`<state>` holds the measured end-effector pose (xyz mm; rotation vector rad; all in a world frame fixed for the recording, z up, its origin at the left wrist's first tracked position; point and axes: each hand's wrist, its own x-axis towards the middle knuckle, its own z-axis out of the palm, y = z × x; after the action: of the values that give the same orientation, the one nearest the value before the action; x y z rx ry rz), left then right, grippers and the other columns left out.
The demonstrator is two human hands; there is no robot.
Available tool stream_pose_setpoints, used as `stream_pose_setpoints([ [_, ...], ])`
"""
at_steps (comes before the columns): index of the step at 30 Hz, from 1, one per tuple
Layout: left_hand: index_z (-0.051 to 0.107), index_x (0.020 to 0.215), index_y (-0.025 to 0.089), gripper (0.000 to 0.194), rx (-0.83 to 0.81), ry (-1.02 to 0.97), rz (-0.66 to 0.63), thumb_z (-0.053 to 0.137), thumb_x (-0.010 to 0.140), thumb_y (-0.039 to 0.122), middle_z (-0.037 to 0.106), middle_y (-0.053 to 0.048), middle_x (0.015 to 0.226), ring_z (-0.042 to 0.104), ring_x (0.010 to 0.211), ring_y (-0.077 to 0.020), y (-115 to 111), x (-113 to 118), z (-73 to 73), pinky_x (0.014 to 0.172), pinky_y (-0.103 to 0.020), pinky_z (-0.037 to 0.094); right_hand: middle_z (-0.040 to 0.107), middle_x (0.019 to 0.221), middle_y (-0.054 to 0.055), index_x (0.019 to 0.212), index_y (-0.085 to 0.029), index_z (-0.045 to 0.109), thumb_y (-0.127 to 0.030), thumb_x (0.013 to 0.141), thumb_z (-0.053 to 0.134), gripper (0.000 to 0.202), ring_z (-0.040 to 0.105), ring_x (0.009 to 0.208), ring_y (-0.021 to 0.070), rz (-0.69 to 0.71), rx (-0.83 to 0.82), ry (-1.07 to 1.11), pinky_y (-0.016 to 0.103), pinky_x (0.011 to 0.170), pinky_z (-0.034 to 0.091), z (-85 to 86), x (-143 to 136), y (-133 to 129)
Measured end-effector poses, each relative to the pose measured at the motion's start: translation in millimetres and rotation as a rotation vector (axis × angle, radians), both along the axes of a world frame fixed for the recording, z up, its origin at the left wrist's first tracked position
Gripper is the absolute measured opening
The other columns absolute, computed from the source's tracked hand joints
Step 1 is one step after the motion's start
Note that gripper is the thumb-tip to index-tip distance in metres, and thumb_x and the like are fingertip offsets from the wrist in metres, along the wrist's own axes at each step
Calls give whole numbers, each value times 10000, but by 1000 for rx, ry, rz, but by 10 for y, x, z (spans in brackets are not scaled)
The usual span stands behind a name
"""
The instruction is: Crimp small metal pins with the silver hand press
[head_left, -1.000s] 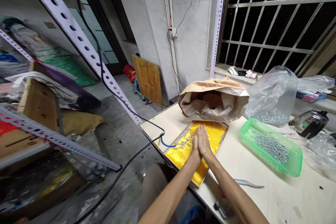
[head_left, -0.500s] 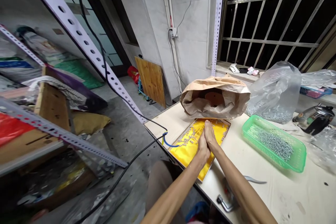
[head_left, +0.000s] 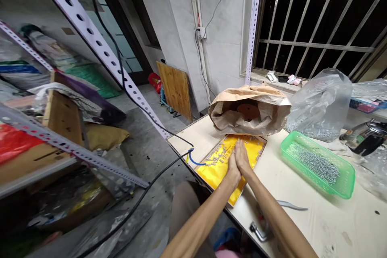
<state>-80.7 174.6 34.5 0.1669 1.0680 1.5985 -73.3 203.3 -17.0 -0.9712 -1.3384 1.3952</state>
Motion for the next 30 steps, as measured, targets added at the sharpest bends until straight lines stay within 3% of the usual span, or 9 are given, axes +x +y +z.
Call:
stream_pose_setpoints([
  [3,637,1124,166,440,94,-235,120,244,932,216,623,-72,1181,582,1096,-142,0,21,55,973,-246,431,246,1491,-24,1426,-200,313,-613,888,167,694,44,1394,154,-11,28,155,365,1138,105,25,-26,22],
  [6,600,1176,158,401,149,-430,209,286,932,211,608,-74,1210,566,1126,-150,61,-31,96,1005,-261,414,355,1443,46,1407,-162,357,-652,875,101,767,237,1361,210,-21,-2,200,393,1097,241,127,17,124],
  [10,539,1248,140,416,188,-513,227,281,941,251,575,-101,1254,551,1151,-173,124,-170,47,999,-300,435,458,1367,113,1379,-125,403,-680,858,50,839,427,1258,227,-43,-64,203,397,1045,329,285,130,205],
  [14,491,1300,176,419,200,-567,239,286,941,247,546,-93,1293,549,1153,-168,110,-265,-22,976,-311,455,455,1372,106,1412,-141,342,-636,879,39,788,432,1254,204,-73,-50,150,380,1028,351,334,111,167],
  [18,496,1298,141,434,201,-554,205,275,938,240,568,-113,1263,548,1156,-188,107,-257,-2,991,-334,447,387,1424,58,1434,-194,295,-580,908,65,691,366,1301,215,-78,-11,-47,416,1025,343,278,-42,115],
  [21,544,1255,131,411,199,-417,200,315,924,216,584,-89,1247,505,1205,-173,125,-228,-3,1052,-298,380,342,1450,31,1416,-200,338,-610,897,129,694,290,1341,217,-47,-9,-125,408,1078,266,234,-95,93],
  [25,551,1249,196,378,176,-270,191,352,928,194,555,-23,1290,428,1268,-121,102,-186,-77,1098,-244,288,304,1468,45,1378,-159,405,-653,836,336,737,185,1378,198,13,-7,-236,366,1138,100,215,-34,103],
  [30,537,1264,174,386,112,-309,208,367,927,251,521,-68,1322,374,1309,-163,23,-84,-125,1096,-304,291,241,1494,66,1403,-152,356,-642,850,329,740,135,1389,193,22,-56,-302,376,1144,43,194,27,106],
])
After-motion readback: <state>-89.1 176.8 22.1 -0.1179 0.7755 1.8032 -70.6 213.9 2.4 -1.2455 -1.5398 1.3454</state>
